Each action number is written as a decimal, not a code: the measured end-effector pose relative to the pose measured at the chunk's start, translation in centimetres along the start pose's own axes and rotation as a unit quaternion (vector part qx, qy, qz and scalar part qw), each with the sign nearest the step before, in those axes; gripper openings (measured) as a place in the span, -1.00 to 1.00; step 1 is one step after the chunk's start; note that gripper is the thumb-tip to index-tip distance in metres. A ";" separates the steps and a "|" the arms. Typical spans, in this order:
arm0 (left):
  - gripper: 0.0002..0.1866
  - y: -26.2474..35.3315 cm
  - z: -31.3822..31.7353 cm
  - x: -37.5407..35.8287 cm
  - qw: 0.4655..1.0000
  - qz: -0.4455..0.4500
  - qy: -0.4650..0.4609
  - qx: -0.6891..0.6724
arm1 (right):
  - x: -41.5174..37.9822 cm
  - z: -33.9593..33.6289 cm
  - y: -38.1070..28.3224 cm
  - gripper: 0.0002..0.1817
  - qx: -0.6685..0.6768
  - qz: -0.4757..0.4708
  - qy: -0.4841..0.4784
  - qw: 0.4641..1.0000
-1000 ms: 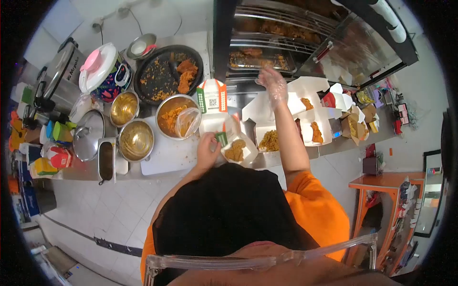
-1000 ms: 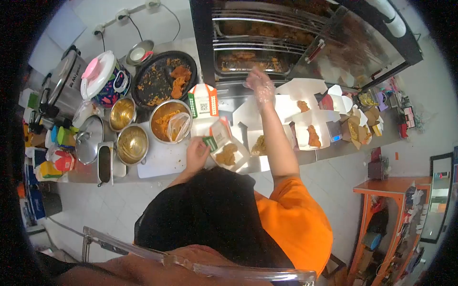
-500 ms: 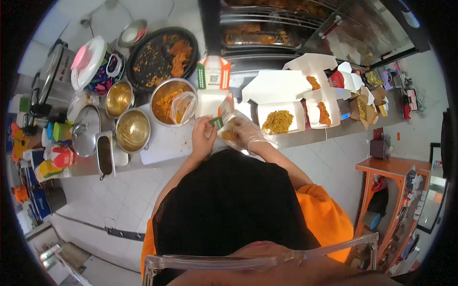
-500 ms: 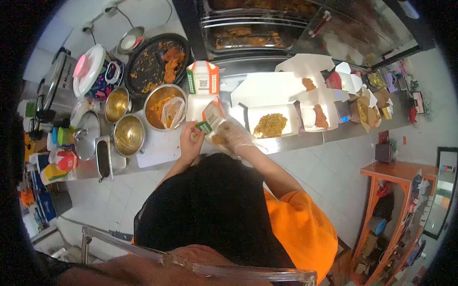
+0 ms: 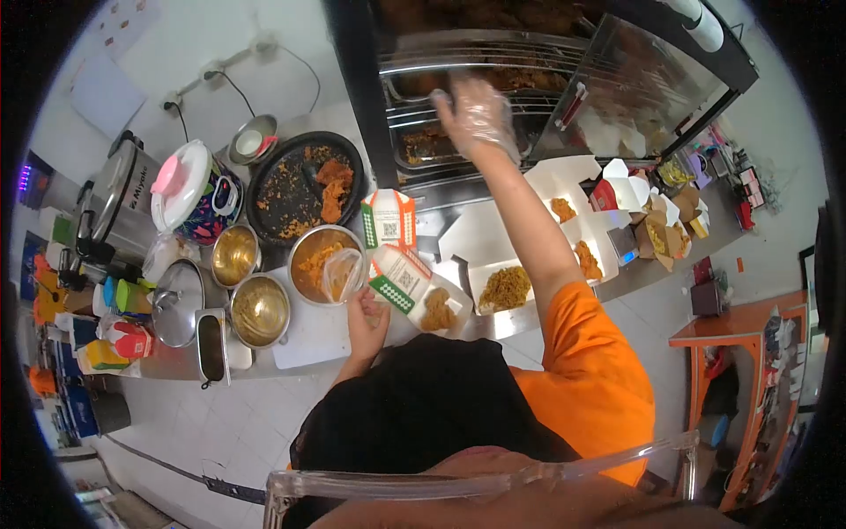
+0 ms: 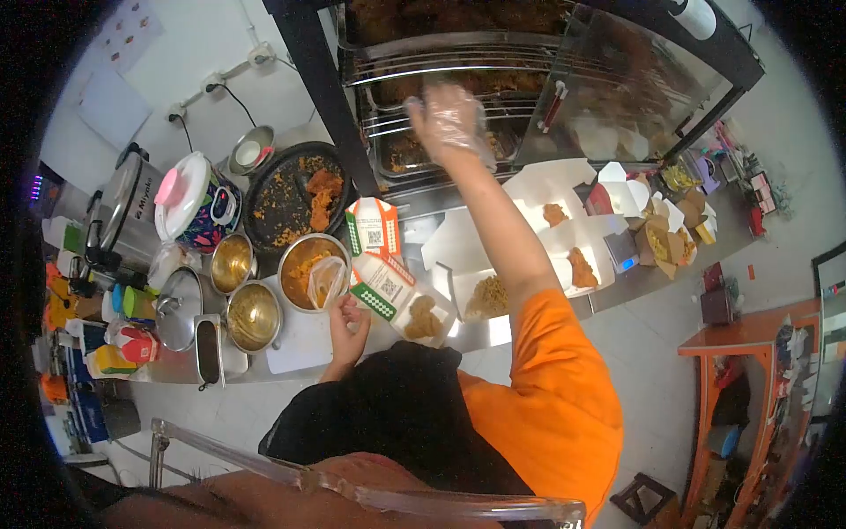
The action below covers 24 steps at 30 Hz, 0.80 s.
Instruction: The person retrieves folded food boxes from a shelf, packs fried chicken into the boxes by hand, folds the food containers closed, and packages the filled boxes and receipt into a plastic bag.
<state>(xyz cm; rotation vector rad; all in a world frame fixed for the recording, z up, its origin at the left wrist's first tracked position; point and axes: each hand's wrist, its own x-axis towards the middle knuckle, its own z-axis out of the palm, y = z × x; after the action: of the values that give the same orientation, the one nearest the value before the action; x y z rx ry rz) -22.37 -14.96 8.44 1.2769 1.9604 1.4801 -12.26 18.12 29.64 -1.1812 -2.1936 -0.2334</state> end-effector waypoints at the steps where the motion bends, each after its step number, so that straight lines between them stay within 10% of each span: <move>1: -0.47 -0.3 -0.4 -0.2 1.000 0.001 0.007 0.008 | 0.9 0.9 -0.8 -0.45 -0.029 -0.018 -0.049 0.998; 16: -0.59 -0.2 -2.5 -1.6 0.999 -0.008 0.038 0.003 | 8.1 4.0 0.3 -0.17 -0.100 0.266 -0.279 0.917; 24: -0.33 3.3 -0.1 1.0 0.999 -0.002 0.007 0.052 | 6.3 3.8 0.5 -0.30 0.123 0.332 -0.106 0.929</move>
<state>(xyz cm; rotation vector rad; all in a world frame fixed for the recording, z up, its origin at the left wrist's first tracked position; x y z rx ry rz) -21.54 -14.13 11.65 1.3080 2.0731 1.4048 -16.07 24.39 30.37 -1.7716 -1.7863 0.4585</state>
